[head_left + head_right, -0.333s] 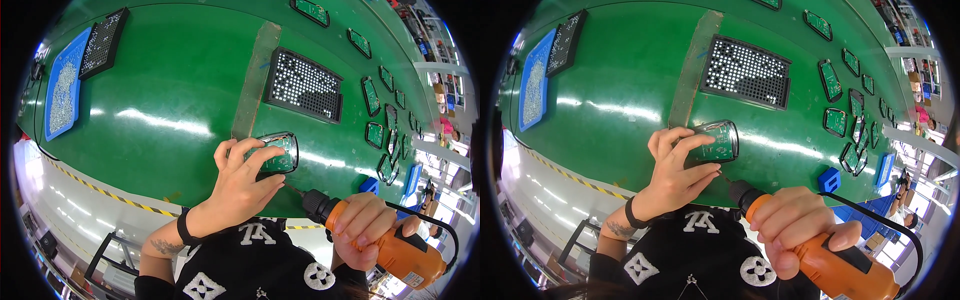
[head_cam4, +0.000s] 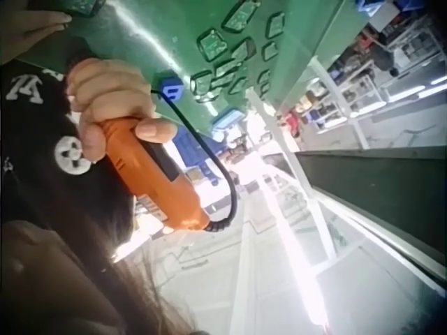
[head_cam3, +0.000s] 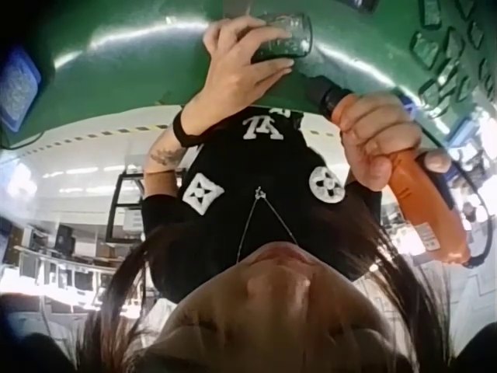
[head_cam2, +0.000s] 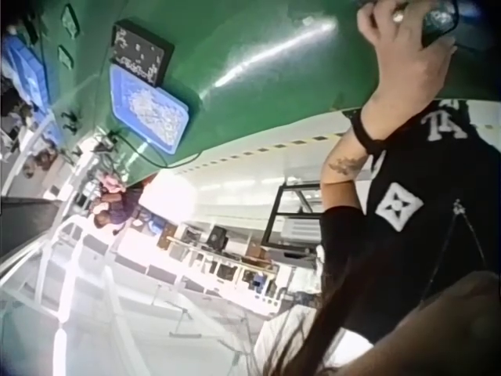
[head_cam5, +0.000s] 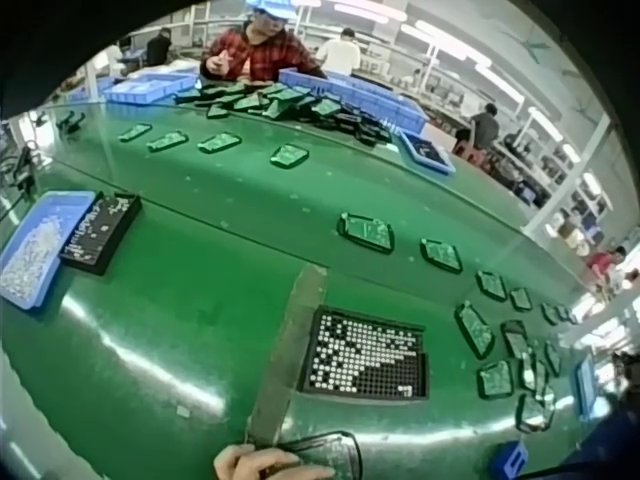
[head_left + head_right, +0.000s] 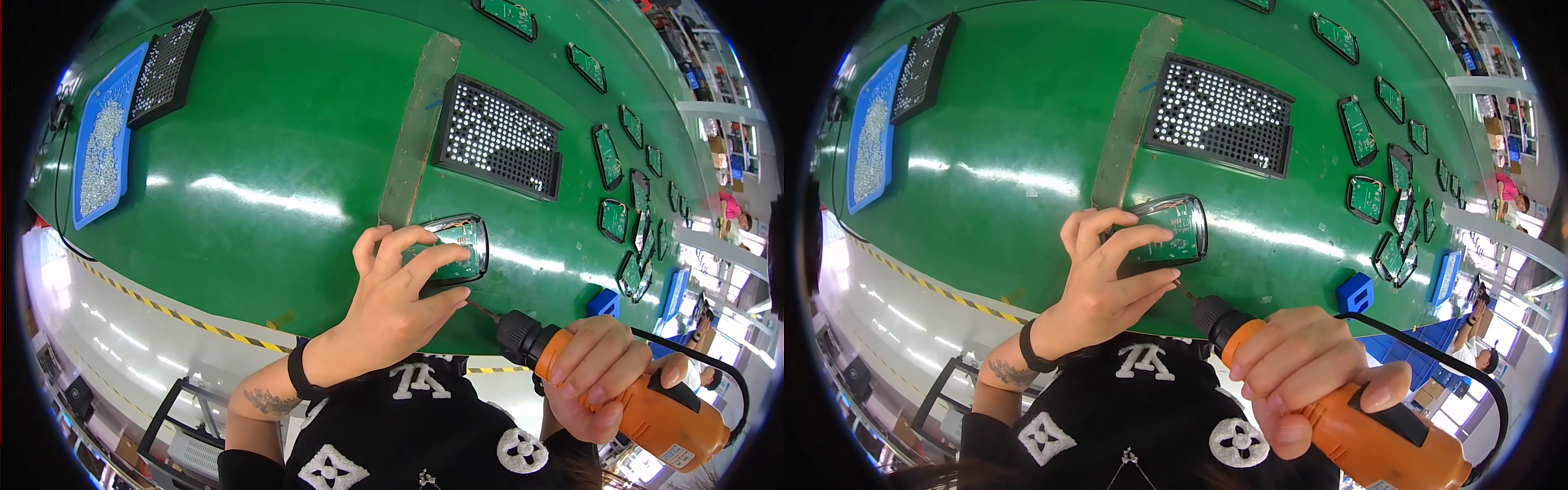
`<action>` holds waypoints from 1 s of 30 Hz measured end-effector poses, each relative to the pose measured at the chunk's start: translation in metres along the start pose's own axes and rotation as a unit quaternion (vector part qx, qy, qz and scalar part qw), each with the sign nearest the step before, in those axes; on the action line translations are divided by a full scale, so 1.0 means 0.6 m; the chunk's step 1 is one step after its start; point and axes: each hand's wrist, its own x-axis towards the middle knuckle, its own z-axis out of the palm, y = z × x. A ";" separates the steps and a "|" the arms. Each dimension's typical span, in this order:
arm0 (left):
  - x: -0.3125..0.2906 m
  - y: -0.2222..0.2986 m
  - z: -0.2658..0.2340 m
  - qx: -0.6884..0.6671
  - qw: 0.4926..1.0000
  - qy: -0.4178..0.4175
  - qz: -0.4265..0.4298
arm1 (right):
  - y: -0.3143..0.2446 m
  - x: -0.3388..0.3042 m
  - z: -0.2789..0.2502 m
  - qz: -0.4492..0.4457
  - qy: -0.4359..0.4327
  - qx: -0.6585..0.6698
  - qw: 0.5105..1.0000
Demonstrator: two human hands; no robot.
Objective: Using an electric screwdriver to assemble small circuit boards on a factory workbench.
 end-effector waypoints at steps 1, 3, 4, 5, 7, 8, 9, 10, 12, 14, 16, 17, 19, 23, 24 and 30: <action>0.000 0.000 0.000 -0.004 1.000 -0.001 0.003 | 0.000 0.000 0.000 -0.004 0.001 0.003 1.000; 0.001 0.001 0.000 -0.008 1.000 -0.002 0.006 | 0.001 0.000 -0.001 -0.007 0.002 0.004 1.000; 0.003 0.004 -0.003 -0.006 1.000 -0.007 -0.017 | 0.002 0.000 -0.001 -0.010 -0.003 -0.001 1.000; 0.006 0.008 -0.005 -0.004 0.999 -0.012 -0.039 | 0.003 0.000 -0.002 -0.012 -0.008 -0.007 1.000; 0.008 0.009 -0.004 -0.003 0.998 -0.017 -0.062 | 0.005 0.001 -0.005 -0.014 -0.012 -0.014 1.000; 0.007 0.008 -0.002 0.018 0.997 -0.015 -0.076 | 0.005 0.002 -0.010 -0.015 -0.026 -0.032 0.999; 0.007 0.007 0.000 0.038 0.995 -0.013 -0.091 | 0.006 0.003 -0.014 -0.016 -0.039 -0.051 0.998; 0.006 0.006 0.001 0.058 0.993 -0.011 -0.105 | 0.007 0.004 -0.017 -0.017 -0.053 -0.070 0.996; 0.004 0.004 0.003 0.056 0.993 -0.012 -0.105 | 0.011 0.003 -0.019 -0.013 -0.050 -0.077 0.996; 0.002 0.002 0.004 0.054 0.993 -0.013 -0.104 | 0.014 0.002 -0.020 -0.006 -0.044 -0.090 0.995; 0.001 0.001 0.005 0.051 0.993 -0.012 -0.103 | 0.015 0.000 -0.023 0.003 -0.043 -0.089 0.995; 0.001 0.001 0.005 0.048 0.994 -0.011 -0.102 | 0.015 -0.001 -0.024 0.013 -0.043 -0.089 0.995; 0.001 0.000 0.006 0.045 0.994 -0.010 -0.101 | 0.016 -0.001 -0.024 0.023 -0.042 -0.088 0.995; 0.001 0.000 0.006 0.043 0.994 -0.010 -0.105 | 0.018 -0.002 -0.023 0.036 -0.040 -0.081 0.995; 0.002 0.000 0.006 0.042 0.994 -0.011 -0.105 | 0.019 -0.002 -0.024 0.038 -0.042 -0.082 0.995; 0.004 0.000 0.004 0.039 0.994 -0.011 -0.106 | 0.021 -0.002 -0.025 0.045 -0.044 -0.090 0.994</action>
